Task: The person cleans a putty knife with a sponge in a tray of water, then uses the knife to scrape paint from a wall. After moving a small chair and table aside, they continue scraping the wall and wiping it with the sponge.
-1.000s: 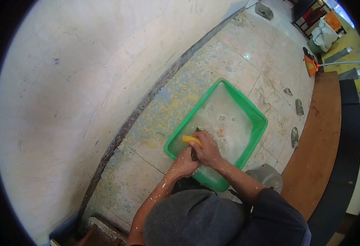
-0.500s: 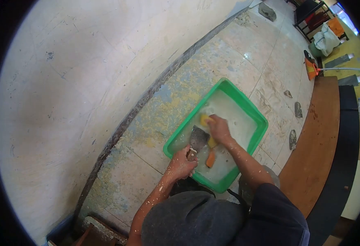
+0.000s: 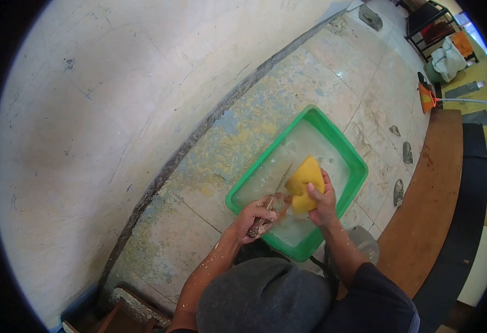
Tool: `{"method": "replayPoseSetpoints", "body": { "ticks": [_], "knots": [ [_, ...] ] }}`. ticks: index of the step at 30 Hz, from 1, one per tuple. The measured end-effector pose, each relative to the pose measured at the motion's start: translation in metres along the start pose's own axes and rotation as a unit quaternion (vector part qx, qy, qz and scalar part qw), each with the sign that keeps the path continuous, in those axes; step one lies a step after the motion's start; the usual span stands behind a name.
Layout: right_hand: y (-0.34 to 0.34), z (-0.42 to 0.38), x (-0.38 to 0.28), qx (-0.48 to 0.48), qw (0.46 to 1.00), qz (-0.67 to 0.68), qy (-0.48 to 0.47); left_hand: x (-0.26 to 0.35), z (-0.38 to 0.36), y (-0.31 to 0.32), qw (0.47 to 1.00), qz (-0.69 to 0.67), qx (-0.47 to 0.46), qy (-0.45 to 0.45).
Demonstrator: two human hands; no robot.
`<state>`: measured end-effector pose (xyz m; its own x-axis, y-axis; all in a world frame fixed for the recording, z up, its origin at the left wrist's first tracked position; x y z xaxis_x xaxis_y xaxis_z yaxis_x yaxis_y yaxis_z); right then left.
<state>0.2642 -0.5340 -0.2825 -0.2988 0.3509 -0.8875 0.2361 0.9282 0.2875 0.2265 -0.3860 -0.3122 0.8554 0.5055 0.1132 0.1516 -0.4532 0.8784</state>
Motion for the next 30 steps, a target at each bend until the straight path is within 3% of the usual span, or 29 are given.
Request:
{"method": "replayPoseSetpoints", "body": {
  "ticks": [1,2,3,5,7,9,10,12,13,14,16,17,18,19,23,25,30],
  "knots": [
    [0.005,-0.004,-0.003,0.029,0.998,-0.046,-0.045,-0.003,-0.001,0.007,0.997,-0.068,-0.034,-0.016],
    [0.013,-0.007,-0.004,0.032,0.979,-0.189,-0.069,-0.004,-0.002,0.012,0.997,-0.067,-0.034,-0.018],
    [0.014,-0.006,0.007,0.033,0.979,-0.188,-0.071,0.005,-0.005,0.016,1.0,0.004,0.002,0.011],
    [0.032,-0.004,0.015,-0.027,0.924,-0.33,-0.192,0.015,-0.004,0.022,0.996,0.073,0.037,0.046],
    [0.032,-0.008,0.029,-0.014,0.943,-0.295,-0.151,0.025,-0.008,0.013,0.951,0.263,0.132,0.098],
    [0.008,-0.004,0.058,0.064,0.993,-0.103,0.005,0.022,-0.01,0.008,0.934,0.305,0.142,0.118],
    [0.006,-0.002,0.054,0.06,0.993,-0.106,0.007,0.023,-0.01,0.005,0.915,0.349,0.151,0.134],
    [-0.019,-0.007,0.045,0.138,0.987,-0.067,0.049,0.022,-0.009,-0.001,0.901,0.383,0.157,0.128],
    [-0.023,-0.007,0.035,0.138,0.987,-0.07,0.052,0.02,-0.008,-0.004,0.884,0.423,0.159,0.119],
    [-0.02,-0.006,0.016,0.105,0.982,-0.154,0.013,0.018,-0.007,-0.008,0.885,0.421,0.16,0.117],
    [-0.009,0.0,-0.003,0.029,0.95,-0.309,-0.042,0.027,-0.008,-0.007,0.777,0.577,0.2,0.15],
    [-0.007,0.005,-0.005,0.033,0.95,-0.309,-0.039,0.024,-0.009,-0.006,0.778,0.578,0.197,0.145],
    [0.024,0.01,-0.02,-0.045,0.878,-0.458,-0.133,0.029,-0.013,0.002,0.753,0.605,0.215,0.142],
    [0.055,0.004,-0.024,-0.123,0.768,-0.588,-0.222,0.035,-0.015,0.009,0.726,0.632,0.232,0.141],
    [0.083,-0.001,-0.002,-0.184,0.741,-0.623,-0.172,0.043,-0.014,0.013,0.765,0.592,0.225,0.12],
    [0.081,0.0,0.002,-0.174,0.77,-0.587,-0.176,0.041,-0.015,0.012,0.783,0.571,0.222,0.112],
    [0.074,0.002,0.0,-0.222,0.761,-0.603,-0.087,0.035,-0.014,0.016,0.791,0.562,0.216,0.107]
  ]
}}
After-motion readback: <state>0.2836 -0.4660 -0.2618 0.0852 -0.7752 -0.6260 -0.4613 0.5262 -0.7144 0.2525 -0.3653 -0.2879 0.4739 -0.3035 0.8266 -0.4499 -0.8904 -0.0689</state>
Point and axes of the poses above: each hand's wrist, its own z-axis towards the middle knuckle, its own y-axis out of the palm, x = y × z, the point moved 9 cm from there along z, towards the middle knuckle, and after that the axes turned 13 degrees about -z, right-handed, at the moved point
